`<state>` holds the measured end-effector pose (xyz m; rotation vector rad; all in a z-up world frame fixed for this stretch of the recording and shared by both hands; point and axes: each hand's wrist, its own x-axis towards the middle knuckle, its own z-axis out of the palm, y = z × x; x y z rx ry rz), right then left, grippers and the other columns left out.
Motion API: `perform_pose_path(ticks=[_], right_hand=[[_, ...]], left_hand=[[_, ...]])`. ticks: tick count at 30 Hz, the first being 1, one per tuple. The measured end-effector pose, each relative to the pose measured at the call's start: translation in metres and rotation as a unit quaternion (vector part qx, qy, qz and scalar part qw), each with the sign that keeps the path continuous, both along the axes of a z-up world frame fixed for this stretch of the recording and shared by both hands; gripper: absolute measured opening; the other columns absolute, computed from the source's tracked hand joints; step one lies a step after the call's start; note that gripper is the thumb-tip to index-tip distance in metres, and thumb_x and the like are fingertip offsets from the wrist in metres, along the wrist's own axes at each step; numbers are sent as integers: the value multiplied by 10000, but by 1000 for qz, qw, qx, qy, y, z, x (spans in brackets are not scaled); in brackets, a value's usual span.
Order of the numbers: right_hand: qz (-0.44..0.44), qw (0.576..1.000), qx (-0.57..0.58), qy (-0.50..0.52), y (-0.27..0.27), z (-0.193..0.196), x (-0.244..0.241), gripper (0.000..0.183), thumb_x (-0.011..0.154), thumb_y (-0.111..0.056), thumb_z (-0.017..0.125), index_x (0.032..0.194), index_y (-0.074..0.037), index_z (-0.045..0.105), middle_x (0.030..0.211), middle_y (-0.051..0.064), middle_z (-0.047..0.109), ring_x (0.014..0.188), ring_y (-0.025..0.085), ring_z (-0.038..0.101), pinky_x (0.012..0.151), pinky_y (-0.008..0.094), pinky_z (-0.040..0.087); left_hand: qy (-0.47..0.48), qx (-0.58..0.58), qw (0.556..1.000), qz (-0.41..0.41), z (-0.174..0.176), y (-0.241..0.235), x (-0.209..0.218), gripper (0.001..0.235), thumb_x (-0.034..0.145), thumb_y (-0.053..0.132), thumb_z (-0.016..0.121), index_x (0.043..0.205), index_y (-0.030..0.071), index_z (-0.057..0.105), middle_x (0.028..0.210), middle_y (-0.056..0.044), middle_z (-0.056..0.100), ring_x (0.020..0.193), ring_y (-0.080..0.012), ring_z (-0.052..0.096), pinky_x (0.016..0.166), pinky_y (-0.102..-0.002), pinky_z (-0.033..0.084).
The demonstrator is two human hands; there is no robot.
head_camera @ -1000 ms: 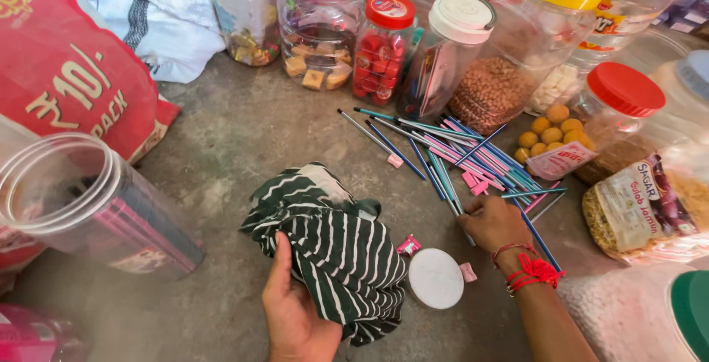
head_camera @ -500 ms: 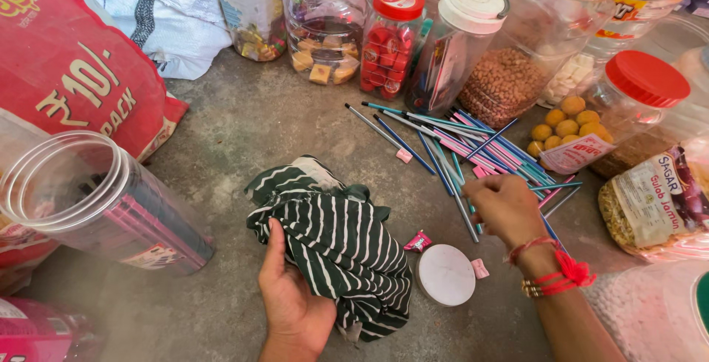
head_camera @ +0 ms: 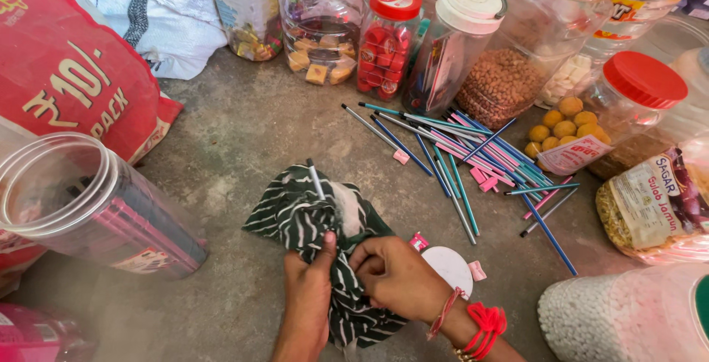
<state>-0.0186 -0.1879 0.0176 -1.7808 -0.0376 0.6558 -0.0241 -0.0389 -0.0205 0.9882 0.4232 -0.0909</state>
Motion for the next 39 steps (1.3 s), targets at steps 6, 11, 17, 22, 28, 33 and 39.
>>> perform_pose_path(ticks=[6,11,17,22,28,33,39], right_hand=[[107,993,-34,44,-14,33,14,192,795,-105,776,932,17,719,732,61,774,515,81,603,461,234,446],[198,974,-85,64,-63,60,20,251,773,-205,810,919,-2,788,745,38,809,541,68,616,467,226,430],[3,995,-48,88,-104,66,23,246,720,-187,816,886,-8,787,731,68,808,544,103,619,467,250,448],[21,999,-32,33,-69,25,24,265,744,-205,853,926,-18,804,758,39,786,614,74,658,493,227,463],[102,994,-20,16,-40,18,21,265,791,-227,842,936,-9,799,742,46,757,582,75,656,542,234,535],[-176,981,-34,-79,-63,38,33,301,880,-279,712,997,-14,790,787,65,775,587,103,644,530,263,537],[-222,960,129,-114,-66,25,33,284,924,-205,674,1098,10,740,848,80,741,608,126,631,519,290,542]], left_hand=[[64,-153,983,78,13,9,3,244,945,216,622,1110,50,691,1017,-62,723,909,-216,690,809,-408,556],[4,-237,960,149,12,32,22,275,937,259,637,1169,121,693,1077,-42,741,972,-218,694,889,-416,553],[83,-214,965,125,20,33,18,351,902,313,645,1186,108,674,1077,-62,745,989,-240,705,896,-437,570],[93,-133,987,18,30,-3,4,414,890,331,657,1217,77,650,1129,-75,735,1021,-222,698,907,-375,545],[37,-50,998,-12,22,-5,3,470,848,307,704,1241,61,627,1148,-63,724,1026,-173,682,912,-354,513],[57,132,986,-82,13,-1,6,408,884,289,721,1192,33,640,1088,-72,743,1001,-147,674,925,-313,495],[-137,186,953,-195,15,-15,-2,291,925,245,659,1051,-11,716,916,-90,753,863,-162,664,813,-318,528]])
